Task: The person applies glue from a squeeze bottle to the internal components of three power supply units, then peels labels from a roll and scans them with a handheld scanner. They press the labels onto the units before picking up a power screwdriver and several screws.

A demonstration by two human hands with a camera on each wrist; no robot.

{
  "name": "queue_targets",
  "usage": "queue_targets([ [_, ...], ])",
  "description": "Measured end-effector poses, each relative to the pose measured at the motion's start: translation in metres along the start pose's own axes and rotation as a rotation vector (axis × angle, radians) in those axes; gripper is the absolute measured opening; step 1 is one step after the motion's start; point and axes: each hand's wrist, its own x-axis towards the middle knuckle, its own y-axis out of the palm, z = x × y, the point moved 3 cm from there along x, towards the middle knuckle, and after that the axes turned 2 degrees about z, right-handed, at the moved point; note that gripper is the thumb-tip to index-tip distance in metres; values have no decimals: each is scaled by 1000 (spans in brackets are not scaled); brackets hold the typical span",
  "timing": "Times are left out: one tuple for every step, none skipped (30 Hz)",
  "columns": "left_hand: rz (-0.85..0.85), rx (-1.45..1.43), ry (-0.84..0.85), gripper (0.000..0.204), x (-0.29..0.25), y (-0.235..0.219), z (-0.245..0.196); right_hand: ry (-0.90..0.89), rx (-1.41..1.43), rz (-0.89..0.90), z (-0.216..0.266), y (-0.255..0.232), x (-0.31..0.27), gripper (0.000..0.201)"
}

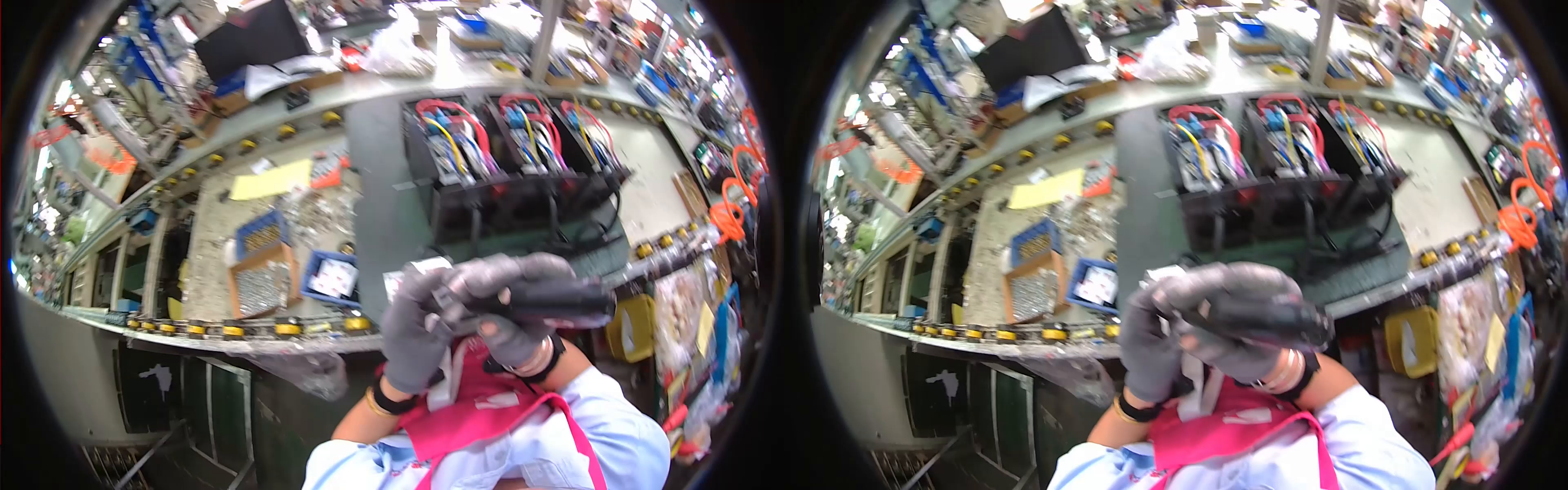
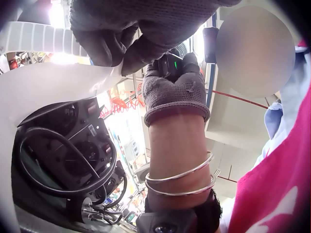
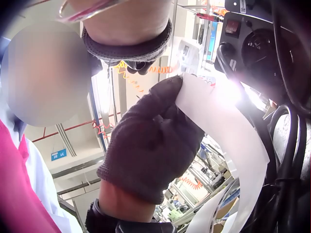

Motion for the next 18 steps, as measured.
queue_targets([
  [18,-16,-27,40,0,1,-3,-98,-17,20,-1,-1,1,55],
  [17,-85,-48,41,-2,3,0,-196,-31,39,-1,-2,2,66],
  [6,-143,-49,41,-1,3,3,-188,-11,37,-1,-1,0,66],
  [11,-60,-31,42,-2,1,6,-179,9,35,-2,-1,-1,67],
  [15,-61,-32,42,-3,1,6,-171,30,32,-2,0,-3,68],
  [17,-61,-26,43,-2,1,7,-177,-7,49,-3,0,-2,68],
  [20,-62,-19,43,-1,1,7,-176,-30,70,-4,0,0,67],
  [36,-45,-23,44,-1,0,8,-176,-53,92,-4,0,1,67],
  [53,-28,-26,45,-1,-1,8,-168,-62,117,-5,-1,3,67],
  [71,-11,-30,46,-1,-2,8,-158,-66,133,-5,-1,2,66],
  [72,7,-20,47,-1,-2,8,-147,-71,149,-5,0,2,65],
  [73,26,-8,47,0,-2,8,-136,-73,156,-5,0,2,65],
  [73,45,5,47,1,-3,8,-132,-70,174,-4,0,3,64],
  [76,27,4,48,1,-3,7,-129,-67,192,-3,0,4,63],
  [74,4,-5,48,1,-2,8,-131,-60,218,-1,0,8,63],
  [74,-19,-14,49,1,-1,9,-141,-53,214,-2,-1,9,62],
  [75,-43,-23,49,1,0,10,-151,-45,210,-2,-1,9,62],
  [74,-66,-42,50,0,0,10,-168,-38,176,-5,-1,6,62],
])
